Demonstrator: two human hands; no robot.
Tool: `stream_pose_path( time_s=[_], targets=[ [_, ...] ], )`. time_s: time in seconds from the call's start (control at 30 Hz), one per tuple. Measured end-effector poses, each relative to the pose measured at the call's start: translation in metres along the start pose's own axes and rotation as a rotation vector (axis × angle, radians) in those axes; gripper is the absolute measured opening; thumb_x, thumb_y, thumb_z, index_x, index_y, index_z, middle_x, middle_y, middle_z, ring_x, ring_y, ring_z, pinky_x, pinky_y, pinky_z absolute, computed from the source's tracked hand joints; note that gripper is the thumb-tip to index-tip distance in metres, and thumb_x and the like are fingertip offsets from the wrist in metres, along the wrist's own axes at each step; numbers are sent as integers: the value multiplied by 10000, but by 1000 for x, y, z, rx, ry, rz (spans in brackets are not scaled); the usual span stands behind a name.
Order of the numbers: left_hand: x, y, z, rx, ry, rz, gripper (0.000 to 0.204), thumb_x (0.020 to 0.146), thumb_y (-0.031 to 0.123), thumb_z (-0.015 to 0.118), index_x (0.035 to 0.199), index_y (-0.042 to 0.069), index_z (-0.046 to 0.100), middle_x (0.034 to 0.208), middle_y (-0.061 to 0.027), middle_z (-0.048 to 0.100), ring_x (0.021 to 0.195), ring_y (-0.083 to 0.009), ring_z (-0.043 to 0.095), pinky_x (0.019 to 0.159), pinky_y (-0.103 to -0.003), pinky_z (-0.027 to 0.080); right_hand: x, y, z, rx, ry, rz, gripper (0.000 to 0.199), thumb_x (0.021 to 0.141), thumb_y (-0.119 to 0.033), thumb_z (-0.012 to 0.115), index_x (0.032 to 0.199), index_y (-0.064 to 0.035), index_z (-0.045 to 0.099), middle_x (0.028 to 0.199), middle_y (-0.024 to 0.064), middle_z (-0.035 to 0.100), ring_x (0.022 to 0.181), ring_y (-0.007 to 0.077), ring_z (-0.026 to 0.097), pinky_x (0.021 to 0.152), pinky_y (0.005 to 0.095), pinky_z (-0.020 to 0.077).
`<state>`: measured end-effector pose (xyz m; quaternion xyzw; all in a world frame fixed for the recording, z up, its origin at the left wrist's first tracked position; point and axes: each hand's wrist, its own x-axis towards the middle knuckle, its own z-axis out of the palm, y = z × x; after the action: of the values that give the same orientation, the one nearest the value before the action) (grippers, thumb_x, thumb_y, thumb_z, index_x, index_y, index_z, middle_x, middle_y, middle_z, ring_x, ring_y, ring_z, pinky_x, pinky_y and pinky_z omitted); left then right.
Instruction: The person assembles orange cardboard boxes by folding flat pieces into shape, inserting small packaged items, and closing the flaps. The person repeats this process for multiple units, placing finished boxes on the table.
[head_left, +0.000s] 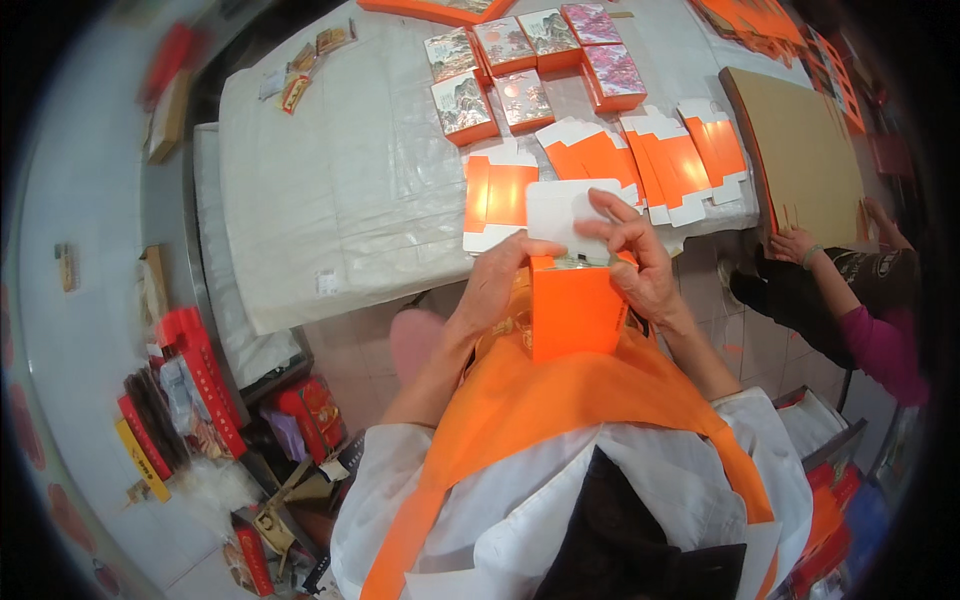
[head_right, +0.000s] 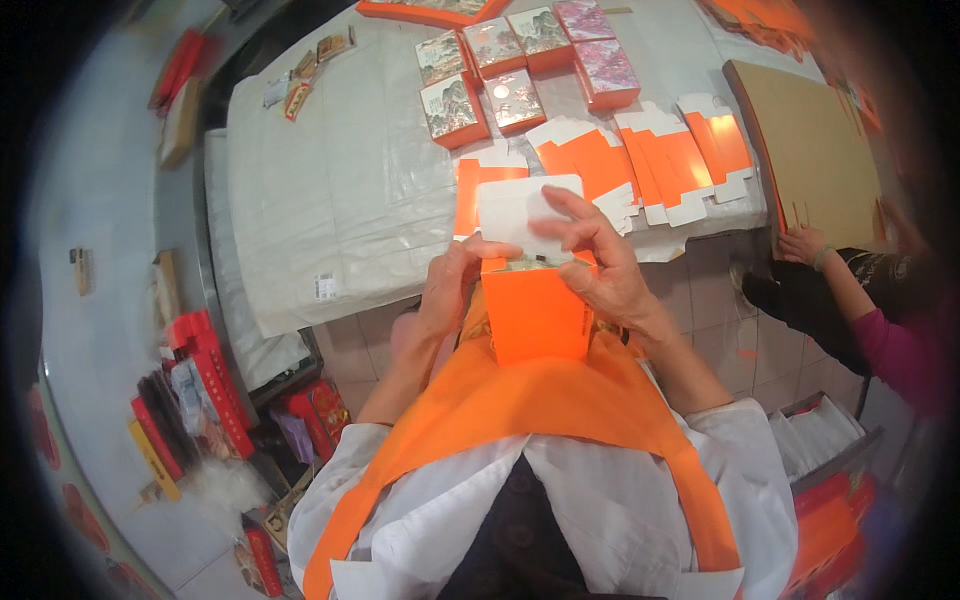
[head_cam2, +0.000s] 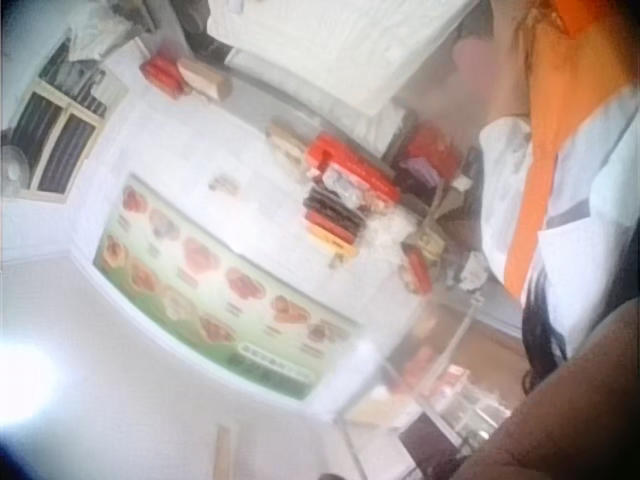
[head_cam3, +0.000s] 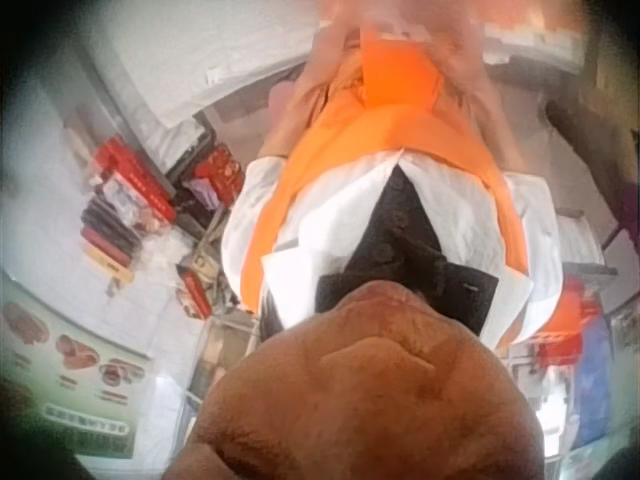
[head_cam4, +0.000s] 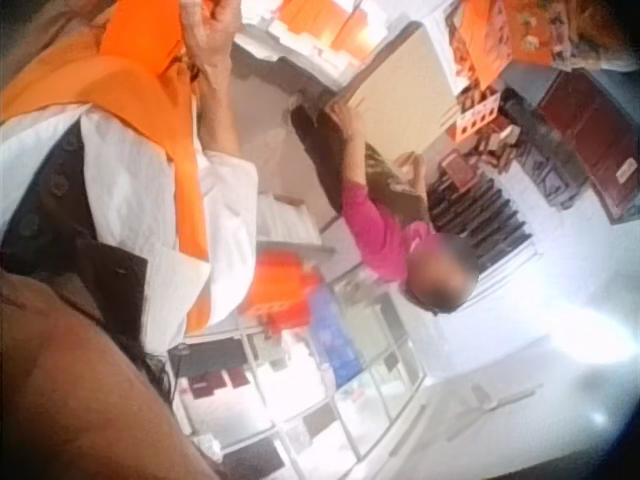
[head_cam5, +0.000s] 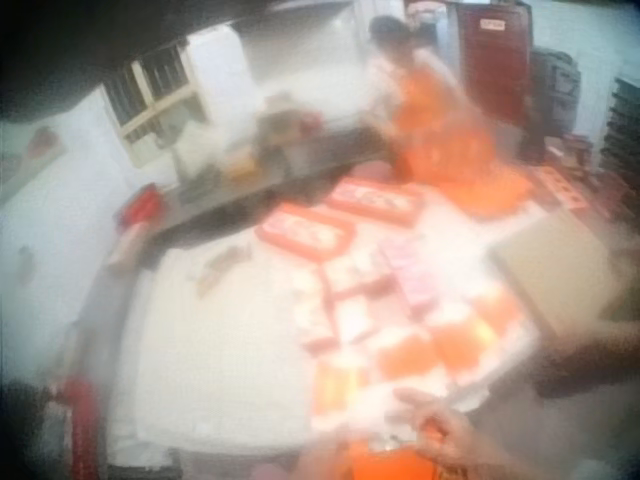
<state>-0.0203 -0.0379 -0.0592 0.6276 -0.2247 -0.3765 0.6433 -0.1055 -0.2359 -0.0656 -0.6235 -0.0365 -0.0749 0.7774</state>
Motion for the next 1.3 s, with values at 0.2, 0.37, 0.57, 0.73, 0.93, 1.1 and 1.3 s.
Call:
stream_pose_path(
  time_s=[0.2, 0.37, 0.57, 0.73, 0.93, 1.1, 1.3],
  targets=[
    [1, -8, 20, 79, 293, 304, 126, 865, 88, 559, 966, 14, 574, 1134, -117, 522, 978, -171, 529, 812, -280, 421, -8, 15, 15, -328, 348, -181, 61, 848, -29, 511, 804, -23, 469, 1347, 219, 339, 1253, 312, 378, 1020, 401, 308],
    [9, -16, 36, -206, 436, 504, 226, 802, 112, 669, 926, 27, 502, 1107, -111, 536, 984, -169, 527, 818, -287, 431, -5, 17, 17, 237, 320, 80, 114, 872, -101, 529, 923, -35, 451, 1181, 139, 484, 1166, 255, 442, 1005, 388, 331],
    [9, -4, 21, 141, 368, 386, 262, 763, 73, 681, 963, 17, 522, 1072, -109, 545, 985, -178, 538, 862, -304, 434, 4, 9, 14, 91, 189, 38, 215, 804, 16, 520, 1005, -26, 456, 1045, 92, 510, 1054, 182, 479, 944, 324, 383],
    [10, 12, 24, 262, 433, 309, 232, 798, 46, 609, 1025, 12, 579, 986, -86, 584, 896, -177, 565, 794, -275, 446, 12, 1, 17, 96, 267, 86, 163, 879, -70, 494, 1027, -10, 462, 1040, 98, 535, 988, 169, 514, 906, 314, 405],
    [19, 22, 20, 238, 358, 150, 169, 828, 65, 571, 985, 14, 605, 962, -85, 600, 861, -178, 577, 745, -270, 452, 18, -4, 11, 63, 236, 129, 104, 922, -89, 466, 978, -11, 507, 1029, 88, 544, 938, 134, 524, 843, 267, 417],
    [24, 18, 17, 237, 347, 123, 157, 829, 58, 553, 970, 24, 611, 957, -93, 595, 875, -181, 569, 759, -270, 445, 20, 1, 6, 42, 232, 185, 123, 932, -111, 467, 963, -4, 519, 1022, 86, 549, 942, 125, 519, 848, 269, 417],
    [24, 13, 20, 217, 360, 105, 177, 836, 60, 533, 998, 14, 587, 989, -114, 587, 924, -209, 561, 810, -298, 436, 21, 4, 3, 106, 211, 202, 160, 943, -134, 452, 982, 0, 530, 1029, 78, 556, 963, 133, 520, 872, 272, 413]
  ],
)
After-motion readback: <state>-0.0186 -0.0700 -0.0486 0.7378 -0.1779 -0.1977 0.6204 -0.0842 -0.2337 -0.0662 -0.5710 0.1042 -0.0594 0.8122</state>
